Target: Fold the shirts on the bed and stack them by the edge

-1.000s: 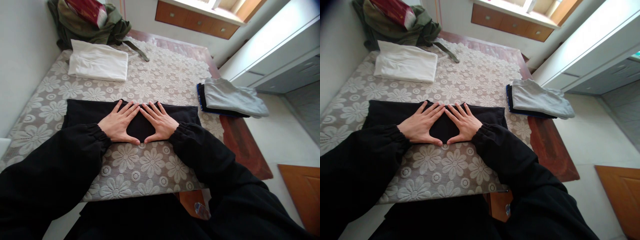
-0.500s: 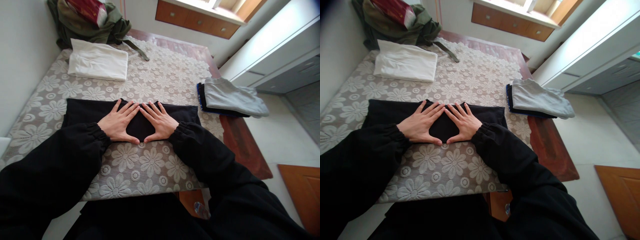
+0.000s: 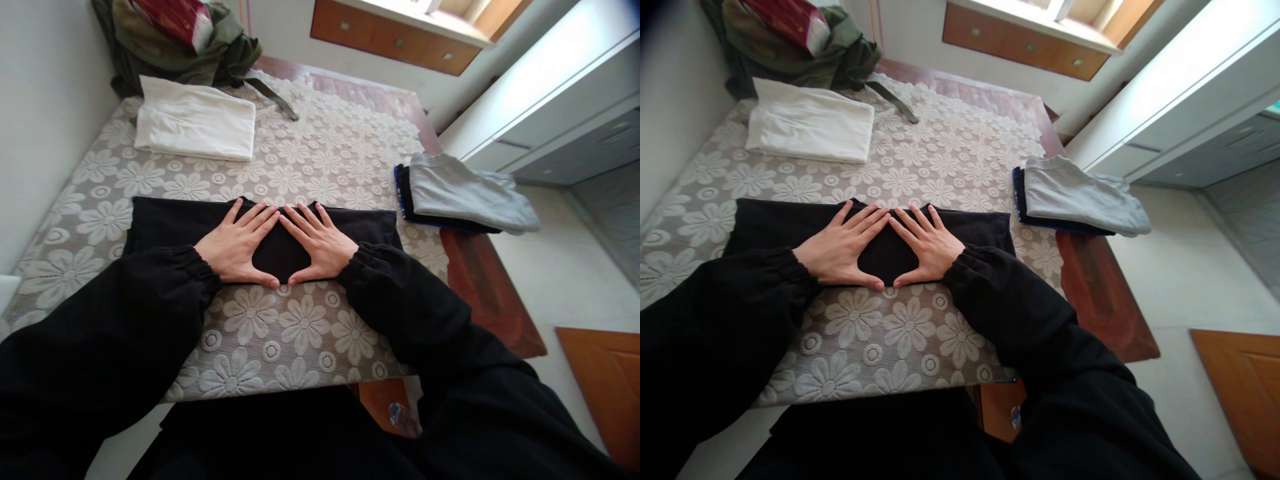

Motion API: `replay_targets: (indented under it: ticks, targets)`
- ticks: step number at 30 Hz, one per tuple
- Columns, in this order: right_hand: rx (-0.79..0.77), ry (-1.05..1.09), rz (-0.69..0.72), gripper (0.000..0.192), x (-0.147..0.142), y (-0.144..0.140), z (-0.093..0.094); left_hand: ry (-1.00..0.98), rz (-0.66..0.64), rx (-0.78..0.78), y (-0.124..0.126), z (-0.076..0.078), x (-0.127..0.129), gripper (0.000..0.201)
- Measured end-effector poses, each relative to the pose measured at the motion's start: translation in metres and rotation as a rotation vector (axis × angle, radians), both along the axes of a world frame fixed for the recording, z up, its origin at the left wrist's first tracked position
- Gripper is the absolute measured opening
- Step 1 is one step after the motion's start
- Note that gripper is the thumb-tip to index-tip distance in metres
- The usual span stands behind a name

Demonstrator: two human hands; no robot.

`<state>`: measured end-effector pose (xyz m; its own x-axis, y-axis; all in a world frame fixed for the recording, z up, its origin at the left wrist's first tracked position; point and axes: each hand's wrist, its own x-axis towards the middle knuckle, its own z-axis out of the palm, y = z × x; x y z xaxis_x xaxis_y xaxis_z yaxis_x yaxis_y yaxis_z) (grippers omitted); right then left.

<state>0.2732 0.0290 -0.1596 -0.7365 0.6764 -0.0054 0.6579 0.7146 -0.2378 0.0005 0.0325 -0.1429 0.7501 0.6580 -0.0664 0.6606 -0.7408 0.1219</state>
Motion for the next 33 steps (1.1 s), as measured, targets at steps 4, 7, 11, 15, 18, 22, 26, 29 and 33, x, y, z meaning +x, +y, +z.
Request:
replay_targets:
  ticks: [4, 7, 11, 15, 18, 22, 26, 29, 33]
  targets:
    - [0.002, -0.003, 0.001, 0.134, -0.0002, 0.0, -0.0003, -0.005, 0.003, -0.002, 0.0004, -0.0009, -0.0004, 0.138]
    - [0.002, -0.005, -0.001, 0.134, -0.0005, 0.0001, -0.0002, -0.01, -0.001, -0.005, 0.0008, -0.0013, -0.0006, 0.139]
    - [0.004, -0.006, -0.001, 0.134, -0.0004, -0.0003, 0.0003, -0.012, 0.001, -0.003, 0.0008, -0.0017, -0.001, 0.139]
    - [0.006, -0.009, -0.003, 0.134, -0.0003, -0.0008, 0.0, -0.012, -0.004, 0.001, 0.0007, -0.0022, -0.0012, 0.138]
    - [0.009, -0.014, -0.001, 0.135, -0.0005, -0.0004, -0.0005, -0.007, -0.001, 0.005, 0.0007, -0.0021, -0.0007, 0.139]
    - [0.012, -0.014, 0.002, 0.134, -0.0005, 0.0005, -0.0014, -0.003, 0.0, 0.001, 0.0007, -0.0014, -0.0001, 0.139]
    - [0.018, -0.007, 0.004, 0.134, -0.0003, 0.0003, -0.0018, 0.002, 0.003, 0.004, 0.0008, -0.0016, -0.0004, 0.14]
    - [0.018, -0.004, 0.003, 0.135, -0.0001, 0.0001, -0.002, -0.001, -0.001, 0.006, 0.0007, -0.0019, -0.0008, 0.14]
    - [0.015, -0.008, 0.006, 0.134, 0.0001, 0.0004, -0.0025, -0.005, -0.001, 0.008, 0.0008, -0.0024, -0.0011, 0.138]
